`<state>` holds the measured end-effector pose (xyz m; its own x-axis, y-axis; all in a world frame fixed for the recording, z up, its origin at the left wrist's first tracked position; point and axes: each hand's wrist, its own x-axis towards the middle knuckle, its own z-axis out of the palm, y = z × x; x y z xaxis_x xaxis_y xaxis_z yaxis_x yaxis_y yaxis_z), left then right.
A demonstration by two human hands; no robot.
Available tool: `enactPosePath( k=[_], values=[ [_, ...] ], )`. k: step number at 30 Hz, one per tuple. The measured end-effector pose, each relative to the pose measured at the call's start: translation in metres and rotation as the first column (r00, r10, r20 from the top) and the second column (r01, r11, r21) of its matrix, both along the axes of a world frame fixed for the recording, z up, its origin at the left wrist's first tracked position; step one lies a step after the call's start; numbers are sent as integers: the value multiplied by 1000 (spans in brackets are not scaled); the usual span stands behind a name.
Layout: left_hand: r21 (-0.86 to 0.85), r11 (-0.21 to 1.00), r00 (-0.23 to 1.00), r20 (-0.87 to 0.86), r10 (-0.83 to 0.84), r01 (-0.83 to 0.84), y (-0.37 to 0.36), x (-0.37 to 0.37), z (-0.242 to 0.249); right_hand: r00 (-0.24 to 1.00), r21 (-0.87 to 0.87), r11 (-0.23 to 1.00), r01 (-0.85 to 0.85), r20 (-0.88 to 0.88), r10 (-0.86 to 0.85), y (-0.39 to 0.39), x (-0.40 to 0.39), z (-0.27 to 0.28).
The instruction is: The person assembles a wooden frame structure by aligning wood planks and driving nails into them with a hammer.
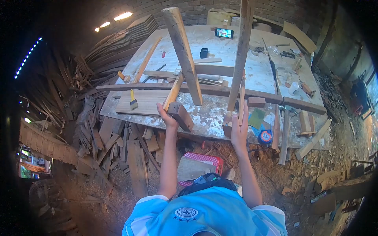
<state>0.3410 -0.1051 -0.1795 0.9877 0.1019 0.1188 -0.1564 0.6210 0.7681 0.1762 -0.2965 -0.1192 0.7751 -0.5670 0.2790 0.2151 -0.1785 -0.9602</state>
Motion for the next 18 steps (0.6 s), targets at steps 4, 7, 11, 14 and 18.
enactPosePath(
  k=[4, 7, 11, 14, 18],
  values=[
    [34, 999, 1000, -31, -2, 3, 2, 5, -4, 1000, 24, 999, -20, 4, 20, 1, -1, 3],
    [51, 999, 999, -36, -13, 15, 2, -1, 4, 1000, -7, 1000, -4, -1, 4, 0, -1, 2],
    [33, 999, 999, 50, -7, 5, 1, -2, 2, 1000, 4, 1000, -4, 2, 4, 0, -1, 3],
    [11, 1000, 992, 127, 9, -10, 3, 1, -18, 1000, 0, 1000, 7, 4, -7, 0, 0, 3],
    [53, 998, 987, 153, -46, 39, 4, -4, -37, 1000, 1, 1000, 8, 12, -8, -1, 1, 3]
  ],
)
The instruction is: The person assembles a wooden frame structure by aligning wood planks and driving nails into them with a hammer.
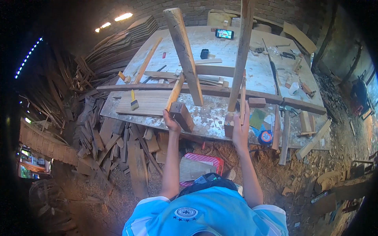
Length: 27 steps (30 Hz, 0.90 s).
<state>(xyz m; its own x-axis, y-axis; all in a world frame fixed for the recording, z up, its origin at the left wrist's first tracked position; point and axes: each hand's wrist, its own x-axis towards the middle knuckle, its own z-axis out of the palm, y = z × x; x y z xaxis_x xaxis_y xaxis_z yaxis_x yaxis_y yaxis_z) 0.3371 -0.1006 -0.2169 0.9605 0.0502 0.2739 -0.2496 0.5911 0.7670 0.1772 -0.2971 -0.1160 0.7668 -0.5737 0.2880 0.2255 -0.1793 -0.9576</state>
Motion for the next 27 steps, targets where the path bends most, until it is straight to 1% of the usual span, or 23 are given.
enactPosePath(
  k=[2, 3, 4, 5, 6, 8, 9, 11, 12, 13, 14, 15, 16, 17, 19, 20, 22, 24, 26, 27],
  values=[
    [85, 995, 999, -28, -45, 47, 6, -2, -37, 1000, 26, 1000, 1, -9, -1, 1, -1, 2],
    [178, 982, 998, -21, -59, 62, 7, -8, -41, 1000, 31, 1000, 7, 1, -7, 1, 0, 2],
    [270, 960, 997, -12, -73, 74, 7, -18, -33, 1000, 36, 999, 12, 12, -13, 1, 1, 0],
    [408, 911, 996, 17, -82, 68, 5, -30, -26, 1000, 42, 999, 18, 22, -19, 1, 2, -2],
    [537, 842, 995, 45, -94, 56, 2, -40, -9, 999, 38, 999, 27, 37, -28, 0, 4, -4],
    [600, 799, 997, 11, -72, 51, 0, -50, 14, 997, 30, 999, 39, 58, -41, 0, 6, -10],
    [630, 775, 998, -6, -58, 49, 1, -52, 19, 998, 52, 998, 38, 56, -41, 2, 6, -9],
    [787, 607, 986, 164, -36, -109, 14, -57, 7, 997, 88, 995, 39, 62, -45, 4, 6, -2],
    [835, 514, 967, 253, -40, -197, 20, -60, 1, 996, 55, 997, 50, 70, -54, 3, 9, -3],
    [861, 479, 969, 234, -79, -169, 30, -72, 13, 995, 24, 998, 63, 77, -64, 1, 10, -7],
    [888, 460, 987, 100, -125, -32, 43, -81, 14, 994, -5, 997, 77, 81, -76, 0, 9, -9],
    [921, 380, 981, 145, -130, -86, 56, -88, 4, 994, 14, 997, 77, 78, -78, 1, 9, -8],
    [940, 337, 986, 99, -135, -48, 69, -94, 6, 995, 15, 997, 78, 58, -79, 2, 7, -5],
    [963, 263, 992, 88, -86, -62, 78, -100, 15, 996, 17, 997, 81, 41, -82, 3, 6, -2],
    [952, 294, 996, 75, 53, -87, 103, -89, 2, 996, 54, 995, 80, 41, -82, 3, 7, -2],
    [946, 308, 991, 63, 122, -98, 113, -80, -4, 994, 37, 995, 95, 50, -96, 3, 8, -3],
    [887, 449, 971, -5, 241, -107, 120, -52, 12, 991, 2, 993, 115, 63, -115, 3, 9, -5],
    [973, 179, 939, 81, 333, -148, 129, -10, 25, 993, 36, 994, 102, 51, -104, 4, 9, -3],
    [991, 83, 934, 67, 351, -103, 135, 44, 18, 994, 49, 994, 97, 43, -99, 4, 9, -5],
    [992, 6, 914, 114, 389, -127, 130, 62, 19, 994, 44, 994, 101, 42, -103, 2, 9, -7]
  ],
)
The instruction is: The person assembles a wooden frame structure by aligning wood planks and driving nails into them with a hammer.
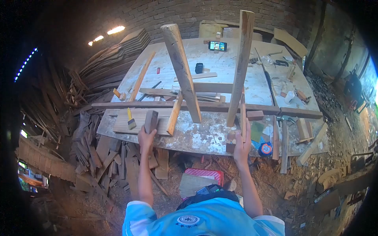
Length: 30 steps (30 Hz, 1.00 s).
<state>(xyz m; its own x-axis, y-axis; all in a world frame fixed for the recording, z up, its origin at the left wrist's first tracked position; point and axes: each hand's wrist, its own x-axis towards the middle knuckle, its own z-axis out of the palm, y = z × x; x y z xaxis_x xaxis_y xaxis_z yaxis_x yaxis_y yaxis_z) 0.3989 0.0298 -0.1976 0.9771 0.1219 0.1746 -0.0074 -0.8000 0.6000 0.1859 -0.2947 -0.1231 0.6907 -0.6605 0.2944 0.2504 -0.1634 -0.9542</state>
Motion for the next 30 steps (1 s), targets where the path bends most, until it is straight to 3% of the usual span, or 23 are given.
enactPosePath(
  k=[2, 5, 9, 10, 13, 15, 16, 18, 20, 23, 25, 27, 30],
  values=[
    [136, 987, 995, 58, 83, -90, -10, 29, 2, 1000, -4, 1000, 4, 2, -4, 1, 1, 1],
    [43, 996, 997, -30, 77, -76, -20, 58, -14, 1000, -25, 999, 22, -5, -22, 2, -1, 5],
    [252, 963, 987, -97, 124, -96, -39, 57, -9, 999, -34, 998, 44, -5, -45, 4, -1, 6],
    [239, 961, 987, -45, 153, -138, -46, 50, -1, 999, -22, 999, 46, 1, -46, 5, -1, 6],
    [217, 975, 920, 391, -33, -57, -54, 48, 3, 999, 11, 999, 45, 22, -45, 5, 1, 6],
    [230, 894, 830, 338, -444, 384, -62, 60, 15, 999, 9, 999, 32, 24, -33, 4, 0, 5],
    [204, 808, 746, 309, -589, 553, -70, 65, 19, 1000, 21, 999, 28, 12, -29, 3, 0, 3],
    [-38, 661, 653, 206, -729, 749, -106, 58, 56, 1000, 47, 999, 15, -7, -14, 2, 0, 1],
    [-257, 622, 670, 200, -715, 740, -139, 71, 52, 999, 45, 998, 41, 8, -41, 5, 1, 6],
    [-360, 421, 526, 276, -805, 833, -172, 88, 42, 991, 81, 991, 107, 74, -113, 4, 4, 2],
    [-558, 400, 589, 206, -781, 727, -181, 75, 40, 979, 114, 980, 166, 97, -177, -5, 4, -5],
    [-622, 329, 613, 318, -723, 711, -189, 76, 21, 970, 148, 966, 214, 87, -229, -20, 4, -11],
    [-669, 371, 708, 337, -621, 644, -187, 20, 57, 967, 358, 920, 161, 131, -220, -53, 0, -20]
  ],
)
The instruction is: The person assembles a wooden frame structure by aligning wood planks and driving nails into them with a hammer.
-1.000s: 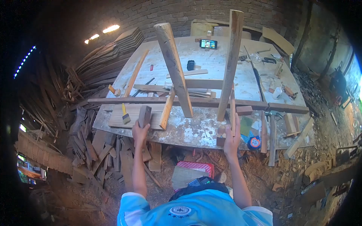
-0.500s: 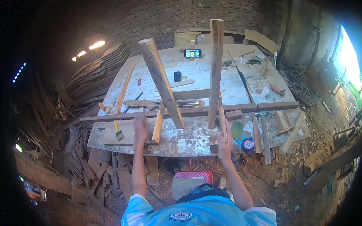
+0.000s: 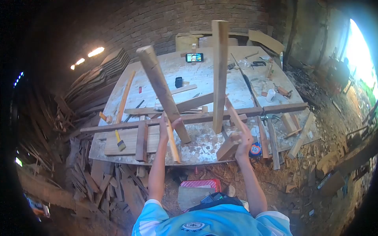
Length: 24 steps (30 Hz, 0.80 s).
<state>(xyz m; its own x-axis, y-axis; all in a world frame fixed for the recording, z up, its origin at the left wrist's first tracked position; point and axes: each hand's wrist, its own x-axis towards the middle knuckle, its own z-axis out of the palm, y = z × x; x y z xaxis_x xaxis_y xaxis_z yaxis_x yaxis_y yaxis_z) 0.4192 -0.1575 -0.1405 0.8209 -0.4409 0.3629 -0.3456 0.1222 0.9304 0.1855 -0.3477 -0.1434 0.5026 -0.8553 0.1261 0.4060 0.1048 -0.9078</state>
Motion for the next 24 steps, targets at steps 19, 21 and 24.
enactPosePath(
  k=[19, 21, 24],
  values=[
    [118, 881, 877, 220, 426, -458, 37, -92, 95, 724, 598, 573, -560, 17, 689, -97, -2, -34],
    [220, 865, 890, 185, 417, -451, 52, -84, 84, 693, 623, 495, -606, 108, 712, -108, -11, -30],
    [249, 842, 876, 208, 435, -478, 67, -86, 88, 647, 514, 447, -733, 320, 692, -166, -24, -48]
  ],
)
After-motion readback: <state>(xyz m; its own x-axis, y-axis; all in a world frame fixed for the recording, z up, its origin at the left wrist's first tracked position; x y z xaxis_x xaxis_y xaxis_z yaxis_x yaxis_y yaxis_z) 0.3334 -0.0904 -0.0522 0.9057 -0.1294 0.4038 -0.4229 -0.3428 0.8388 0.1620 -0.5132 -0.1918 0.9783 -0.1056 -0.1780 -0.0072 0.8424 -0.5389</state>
